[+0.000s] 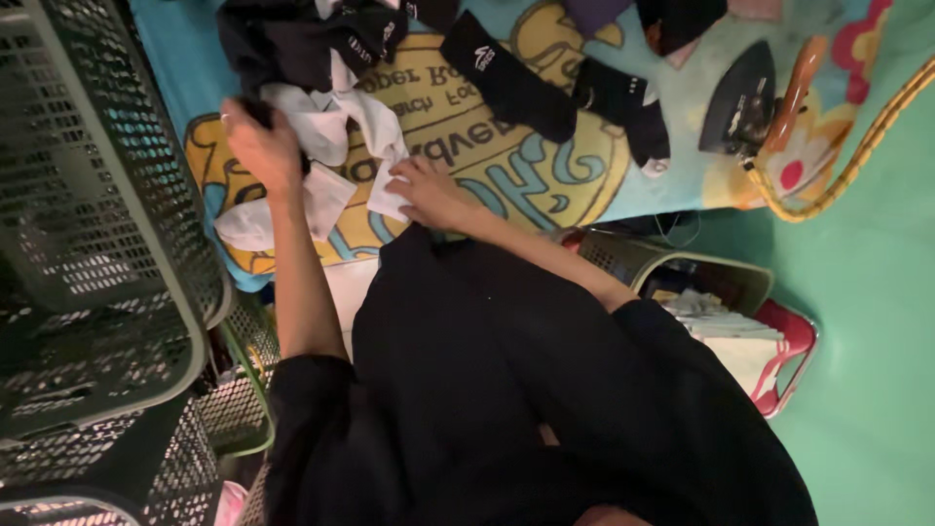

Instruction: The person folds various clothing items, including underwear, socks, and shirts, one by one on a bed. They pick up each item from a pile, fold it neatly, and place it on a growing stack of folded clothes.

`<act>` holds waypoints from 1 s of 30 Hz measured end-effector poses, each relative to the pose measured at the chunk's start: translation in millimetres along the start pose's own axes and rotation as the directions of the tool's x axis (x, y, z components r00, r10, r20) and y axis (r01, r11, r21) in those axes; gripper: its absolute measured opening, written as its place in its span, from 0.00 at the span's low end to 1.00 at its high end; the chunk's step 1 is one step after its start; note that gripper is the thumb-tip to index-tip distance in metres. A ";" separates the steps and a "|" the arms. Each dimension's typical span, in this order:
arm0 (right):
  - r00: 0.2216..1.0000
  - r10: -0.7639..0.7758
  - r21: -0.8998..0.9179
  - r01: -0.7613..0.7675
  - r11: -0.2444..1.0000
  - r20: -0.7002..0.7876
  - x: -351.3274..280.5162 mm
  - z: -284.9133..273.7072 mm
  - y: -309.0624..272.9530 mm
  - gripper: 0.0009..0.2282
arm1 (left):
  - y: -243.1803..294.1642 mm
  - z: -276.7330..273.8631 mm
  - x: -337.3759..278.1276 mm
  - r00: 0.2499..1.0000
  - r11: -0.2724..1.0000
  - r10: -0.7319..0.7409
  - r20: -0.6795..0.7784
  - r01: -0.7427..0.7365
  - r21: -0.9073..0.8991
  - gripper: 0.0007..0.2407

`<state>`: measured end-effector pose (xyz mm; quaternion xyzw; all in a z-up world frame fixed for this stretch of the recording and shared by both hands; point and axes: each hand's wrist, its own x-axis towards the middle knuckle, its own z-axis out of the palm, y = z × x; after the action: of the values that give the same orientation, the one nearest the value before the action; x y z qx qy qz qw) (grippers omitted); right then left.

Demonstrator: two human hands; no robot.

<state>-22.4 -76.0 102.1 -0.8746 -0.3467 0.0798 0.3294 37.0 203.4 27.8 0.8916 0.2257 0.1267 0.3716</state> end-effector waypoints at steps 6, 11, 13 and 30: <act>0.967 0.254 0.253 -0.249 0.935 0.012 3.2 -20.6 -19.9 0.15 | 15.0 -66.4 -0.8 0.978 0.968 0.012 -0.207 -0.064 -0.245 0.13; 0.947 0.315 0.587 -0.221 0.778 -0.060 37.2 -37.4 -56.2 0.29 | 43.2 -104.9 -32.6 0.997 0.771 0.060 0.050 -0.015 -0.637 0.12; 0.946 0.323 0.815 -0.168 0.554 -0.025 60.2 -41.6 -73.3 0.39 | 54.5 -108.7 -41.1 0.974 0.730 -0.046 0.224 0.186 -0.658 0.12; 0.936 0.176 0.806 0.157 0.570 -0.306 87.8 -76.5 -97.6 0.15 | 85.6 -216.9 -43.0 0.528 0.518 0.544 0.652 0.401 -0.756 0.18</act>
<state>17.2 -5.0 230.4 -0.6226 -0.2000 0.0749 0.7528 -59.2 260.1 237.0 0.5370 -0.1220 -0.2105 0.8077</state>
